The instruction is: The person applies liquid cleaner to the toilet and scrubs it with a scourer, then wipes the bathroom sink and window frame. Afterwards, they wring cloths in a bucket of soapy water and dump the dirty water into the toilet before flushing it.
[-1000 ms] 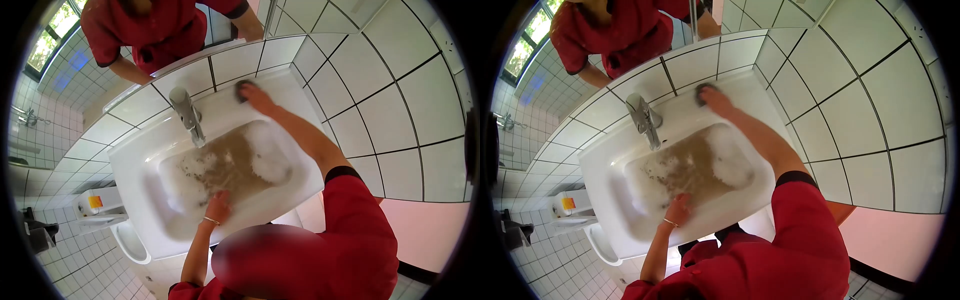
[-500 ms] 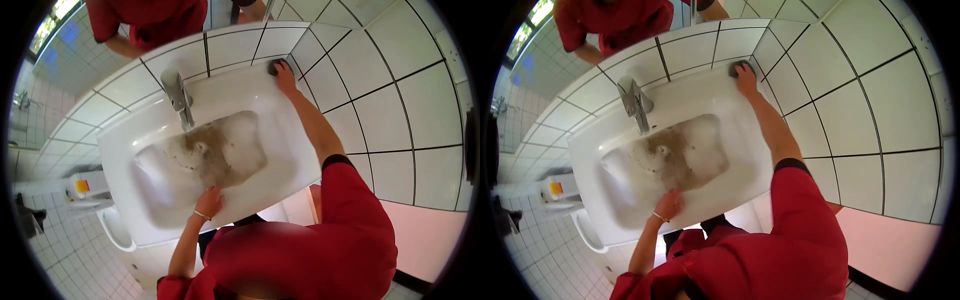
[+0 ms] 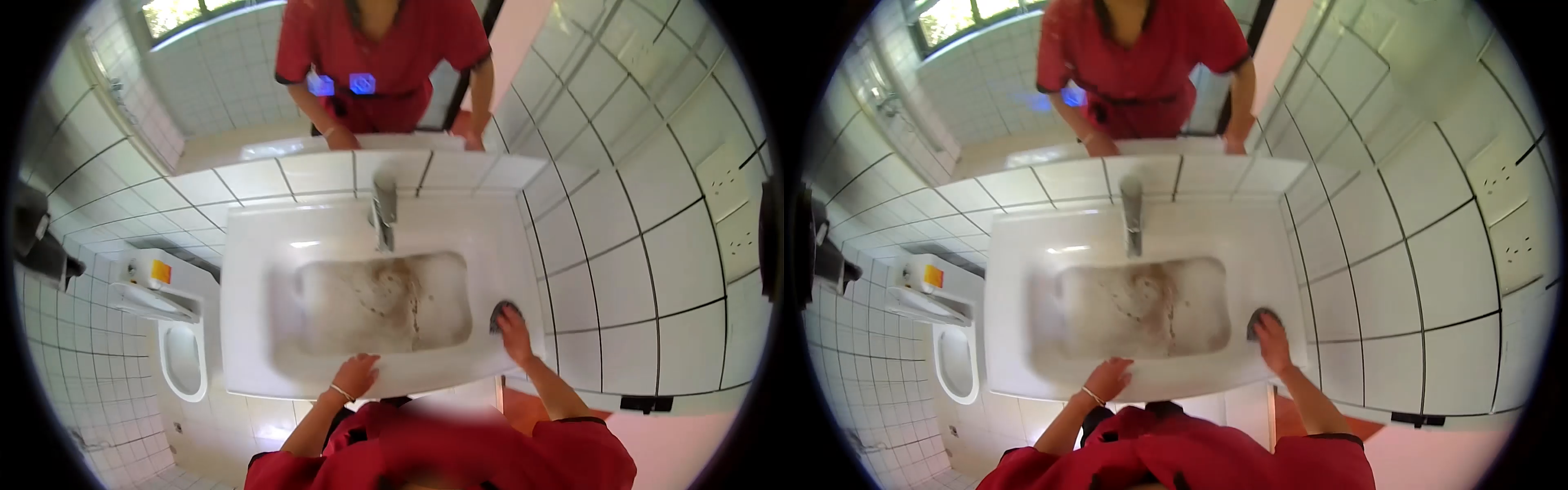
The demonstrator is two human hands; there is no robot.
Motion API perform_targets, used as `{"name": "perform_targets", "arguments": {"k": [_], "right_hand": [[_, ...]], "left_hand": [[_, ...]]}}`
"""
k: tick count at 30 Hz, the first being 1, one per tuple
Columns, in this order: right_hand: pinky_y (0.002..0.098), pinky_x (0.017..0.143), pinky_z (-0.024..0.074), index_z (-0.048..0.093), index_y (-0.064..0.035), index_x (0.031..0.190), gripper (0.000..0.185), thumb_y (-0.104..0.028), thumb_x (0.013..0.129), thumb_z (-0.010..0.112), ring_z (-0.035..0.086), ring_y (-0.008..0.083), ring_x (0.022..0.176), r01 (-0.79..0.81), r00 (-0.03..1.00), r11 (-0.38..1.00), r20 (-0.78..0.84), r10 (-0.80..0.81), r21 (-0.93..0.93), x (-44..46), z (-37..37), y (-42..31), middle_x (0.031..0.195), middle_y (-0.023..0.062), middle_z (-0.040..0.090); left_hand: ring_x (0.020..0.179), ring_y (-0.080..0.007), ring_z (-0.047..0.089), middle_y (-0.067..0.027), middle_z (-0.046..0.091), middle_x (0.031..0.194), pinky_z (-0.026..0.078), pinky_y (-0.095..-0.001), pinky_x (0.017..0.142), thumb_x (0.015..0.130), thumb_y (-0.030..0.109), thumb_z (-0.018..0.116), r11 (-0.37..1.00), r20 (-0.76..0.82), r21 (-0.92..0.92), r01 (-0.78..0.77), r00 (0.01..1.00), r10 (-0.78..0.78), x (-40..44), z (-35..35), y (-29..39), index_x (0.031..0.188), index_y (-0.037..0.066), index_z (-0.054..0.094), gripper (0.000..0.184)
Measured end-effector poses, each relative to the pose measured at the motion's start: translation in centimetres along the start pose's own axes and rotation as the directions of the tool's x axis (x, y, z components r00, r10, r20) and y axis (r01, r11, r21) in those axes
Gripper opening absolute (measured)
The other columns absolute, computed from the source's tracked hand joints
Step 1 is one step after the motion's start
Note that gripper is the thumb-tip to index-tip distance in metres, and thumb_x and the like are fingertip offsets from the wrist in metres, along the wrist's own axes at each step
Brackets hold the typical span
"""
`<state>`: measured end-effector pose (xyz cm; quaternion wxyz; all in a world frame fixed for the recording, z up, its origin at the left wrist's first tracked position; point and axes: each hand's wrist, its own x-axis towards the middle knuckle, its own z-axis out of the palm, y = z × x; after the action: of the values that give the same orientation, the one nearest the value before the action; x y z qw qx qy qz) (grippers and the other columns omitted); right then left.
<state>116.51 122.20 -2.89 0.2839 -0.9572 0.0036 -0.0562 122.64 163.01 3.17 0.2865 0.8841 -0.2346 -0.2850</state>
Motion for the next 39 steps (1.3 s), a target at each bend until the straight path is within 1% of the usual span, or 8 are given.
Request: {"name": "perform_targets", "arguments": {"k": [5, 12, 21, 26, 29, 33, 36, 39], "right_hand": [[0.0403, 0.092, 0.0338, 0.049, -0.0029, 0.11, 0.038, 0.0, 0.072, 0.044, 0.041, 0.0342, 0.109, -0.353, 0.854, 0.921, -0.459, 0.245, -0.164, 16.6, 0.7, 5.4, 0.113, 0.0191, 0.048], [0.0377, 0.087, 0.037, 0.05, -0.0043, 0.107, 0.033, 0.001, 0.075, 0.045, 0.045, 0.0317, 0.103, 0.283, 0.959, 0.959, 0.041, -0.282, -0.021, 14.4, 16.9, -33.9, 0.111, 0.0146, 0.05], [0.0404, 0.087, 0.0356, 0.048, 0.0024, 0.107, 0.032, 0.001, 0.075, 0.047, 0.042, 0.0355, 0.106, 0.603, 0.778, 0.782, -0.098, -0.62, -0.158, 18.3, 24.6, -53.3, 0.115, 0.0175, 0.046], [0.0343, 0.085, 0.0391, 0.044, 0.0052, 0.11, 0.03, -0.005, 0.082, 0.037, 0.05, 0.0283, 0.098, 0.169, 0.979, 0.984, -0.122, -0.161, 0.058, 24.9, 23.1, -49.2, 0.11, 0.0196, 0.049], [0.0338, 0.091, 0.0343, 0.042, 0.0057, 0.113, 0.032, -0.008, 0.085, 0.036, 0.044, 0.0304, 0.105, 0.345, 0.821, 0.817, -0.274, -0.502, -0.462, 23.1, 27.5, -47.5, 0.114, 0.02, 0.045], [0.0401, 0.099, 0.0232, 0.038, 0.004, 0.119, 0.038, -0.012, 0.085, 0.039, 0.031, 0.0331, 0.118, 0.611, 0.771, 0.766, -0.069, -0.633, -0.198, 23.1, 31.8, -51.8, 0.125, 0.0213, 0.036], [0.0391, 0.095, 0.0291, 0.044, 0.0032, 0.113, 0.034, -0.013, 0.083, 0.042, 0.036, 0.0349, 0.112, 0.238, 0.962, 0.921, -0.054, -0.267, -0.308, 26.8, 28.9, -50.8, 0.119, 0.0226, 0.04], [0.0414, 0.096, 0.0278, 0.044, -0.0008, 0.112, 0.034, -0.013, 0.08, 0.046, 0.036, 0.034, 0.113, 0.421, 0.851, 0.816, -0.141, -0.506, -0.396, 25.1, 34.1, -54.0, 0.118, 0.0205, 0.042]], "left_hand": [[0.094, -0.0334, 0.049, -0.018, 0.052, 0.102, 0.04, -0.0389, 0.081, 0.077, 0.019, 0.051, 0.997, -0.108, 0.033, -0.063, 0.992, 0.066, -6.8, -2.3, 0.8, 0.107, 0.005, 0.049, 0.033], [0.094, -0.0302, 0.047, -0.0148, 0.05, 0.104, 0.04, -0.0389, 0.08, 0.078, 0.02, 0.049, 0.985, -0.17, 0.159, 0.061, 0.985, -0.034, -21.0, -14.5, -14.9, 0.109, 0.005, 0.048, 0.035], [0.103, -0.0286, 0.044, -0.0136, 0.049, 0.106, 0.035, -0.0358, 0.089, 0.078, 0.011, 0.048, 0.959, -0.302, -0.275, -0.069, 0.953, -0.018, -31.2, -12.5, -15.7, 0.106, 0.004, 0.049, 0.029], [0.102, -0.0265, 0.045, -0.0112, 0.049, 0.109, 0.036, -0.0327, 0.089, 0.079, 0.01, 0.046, 0.919, -0.282, -0.371, 0.132, 0.927, -0.247, -37.4, -17.9, -18.3, 0.104, 0.004, 0.051, 0.026], [0.103, -0.023, 0.045, -0.0089, 0.05, 0.11, 0.036, -0.0302, 0.088, 0.078, 0.011, 0.046, 0.992, -0.333, 0.106, 0.068, 0.942, -0.029, -38.7, -13.7, -22.6, 0.098, 0.002, 0.055, 0.023], [0.095, -0.0289, 0.049, -0.0153, 0.053, 0.101, 0.039, -0.0345, 0.085, 0.079, 0.011, 0.045, 0.969, -0.431, -0.231, 0.09, 0.883, -0.185, -38.5, -17.5, -23.7, 0.101, 0.005, 0.054, 0.025], [0.095, -0.0293, 0.048, -0.0141, 0.053, 0.1, 0.039, -0.0353, 0.084, 0.078, 0.01, 0.046, 0.887, -0.398, -0.434, 0.157, 0.85, -0.345, -40.5, -16.4, -23.0, 0.102, 0.006, 0.052, 0.025], [0.095, -0.0289, 0.048, -0.0126, 0.053, 0.099, 0.039, -0.0352, 0.084, 0.077, 0.01, 0.048, 0.899, -0.367, -0.414, 0.14, 0.879, -0.306, -40.4, -16.7, -23.6, 0.1, 0.007, 0.053, 0.024]]}}
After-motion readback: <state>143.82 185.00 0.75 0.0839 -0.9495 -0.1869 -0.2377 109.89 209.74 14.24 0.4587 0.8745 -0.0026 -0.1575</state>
